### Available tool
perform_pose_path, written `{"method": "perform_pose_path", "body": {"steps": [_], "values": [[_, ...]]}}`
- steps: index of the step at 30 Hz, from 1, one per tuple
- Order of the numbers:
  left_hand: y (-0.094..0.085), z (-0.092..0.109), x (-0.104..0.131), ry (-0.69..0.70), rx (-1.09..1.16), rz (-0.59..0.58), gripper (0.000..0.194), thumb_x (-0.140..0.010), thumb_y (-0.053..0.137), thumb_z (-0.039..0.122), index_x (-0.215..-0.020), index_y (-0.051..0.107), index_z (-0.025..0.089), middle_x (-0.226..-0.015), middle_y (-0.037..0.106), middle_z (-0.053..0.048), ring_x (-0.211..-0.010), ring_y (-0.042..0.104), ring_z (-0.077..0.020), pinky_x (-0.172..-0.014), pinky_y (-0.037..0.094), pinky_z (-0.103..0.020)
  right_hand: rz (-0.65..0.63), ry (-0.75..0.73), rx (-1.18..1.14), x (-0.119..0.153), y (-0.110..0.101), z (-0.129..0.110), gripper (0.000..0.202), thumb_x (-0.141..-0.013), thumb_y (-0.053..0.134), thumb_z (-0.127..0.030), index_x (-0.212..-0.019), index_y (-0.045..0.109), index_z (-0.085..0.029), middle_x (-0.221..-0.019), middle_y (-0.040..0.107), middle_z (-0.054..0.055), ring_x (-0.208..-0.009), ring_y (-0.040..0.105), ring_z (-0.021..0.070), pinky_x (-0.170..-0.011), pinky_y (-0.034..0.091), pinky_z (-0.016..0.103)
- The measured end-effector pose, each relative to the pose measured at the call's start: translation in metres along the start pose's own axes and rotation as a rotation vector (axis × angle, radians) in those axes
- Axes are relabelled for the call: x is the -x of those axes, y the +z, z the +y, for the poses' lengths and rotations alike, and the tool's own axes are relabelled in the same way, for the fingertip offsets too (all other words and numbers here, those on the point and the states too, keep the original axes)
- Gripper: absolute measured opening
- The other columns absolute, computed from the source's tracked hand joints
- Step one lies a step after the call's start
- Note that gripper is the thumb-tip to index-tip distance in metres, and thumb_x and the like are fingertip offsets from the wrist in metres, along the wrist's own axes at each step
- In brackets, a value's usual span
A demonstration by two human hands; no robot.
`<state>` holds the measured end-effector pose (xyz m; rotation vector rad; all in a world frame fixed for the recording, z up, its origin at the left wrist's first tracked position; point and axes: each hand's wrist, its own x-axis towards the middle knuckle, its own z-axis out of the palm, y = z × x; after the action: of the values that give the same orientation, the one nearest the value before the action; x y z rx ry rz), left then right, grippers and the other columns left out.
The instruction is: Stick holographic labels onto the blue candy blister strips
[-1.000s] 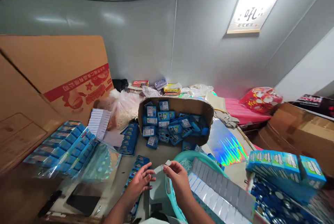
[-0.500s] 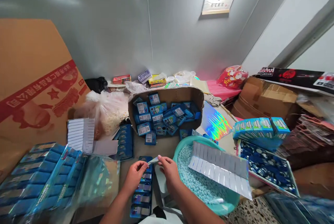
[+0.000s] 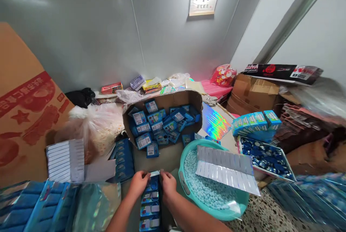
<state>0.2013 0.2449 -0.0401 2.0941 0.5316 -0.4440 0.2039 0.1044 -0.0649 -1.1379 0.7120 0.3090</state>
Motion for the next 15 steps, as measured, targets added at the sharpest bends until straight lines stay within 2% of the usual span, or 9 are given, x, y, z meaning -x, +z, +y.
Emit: {"method": "perform_pose_path", "body": {"steps": [3,6,10,15], "values": [[-0.003,0.001,-0.010,0.004,-0.155,-0.007,0.020,-0.092,0.056,0.026,-0.083,0.070,0.014,-0.086,0.077,-0.008,-0.085,0.070,-0.0205,-0.082,0.048,-0.035,0.027,-0.031,0.045,-0.003,0.002,0.005,0.045,-0.048,0.079,-0.063,-0.056,0.061,-0.023,-0.053,0.059,0.000,-0.053,0.052,0.0190,-0.053,0.040,0.033],[-0.004,0.002,-0.015,-0.015,-0.254,-0.010,0.020,-0.092,0.055,0.026,-0.091,0.071,0.013,-0.096,0.078,-0.010,-0.092,0.071,-0.0215,-0.083,0.048,-0.034,0.041,-0.057,0.088,-0.005,0.001,0.009,0.047,-0.048,0.078,-0.066,-0.058,0.063,-0.023,-0.056,0.064,0.003,-0.060,0.061,0.0242,-0.058,0.046,0.035],[-0.005,0.003,-0.013,-0.027,-0.345,-0.003,0.024,-0.092,0.054,0.028,-0.100,0.071,0.013,-0.108,0.078,-0.013,-0.101,0.071,-0.0235,-0.085,0.047,-0.034,0.047,-0.079,0.129,-0.004,-0.003,0.014,0.048,-0.052,0.078,-0.068,-0.061,0.066,-0.022,-0.058,0.067,0.004,-0.064,0.064,0.0262,-0.060,0.050,0.036],[-0.008,0.009,-0.005,0.004,-0.412,0.020,0.028,-0.091,0.050,0.027,-0.098,0.074,0.014,-0.108,0.078,-0.016,-0.104,0.071,-0.0274,-0.082,0.046,-0.033,0.054,-0.097,0.160,-0.001,-0.006,0.022,0.047,-0.056,0.078,-0.068,-0.062,0.067,-0.023,-0.062,0.070,0.004,-0.067,0.065,0.0268,-0.060,0.051,0.036]]}}
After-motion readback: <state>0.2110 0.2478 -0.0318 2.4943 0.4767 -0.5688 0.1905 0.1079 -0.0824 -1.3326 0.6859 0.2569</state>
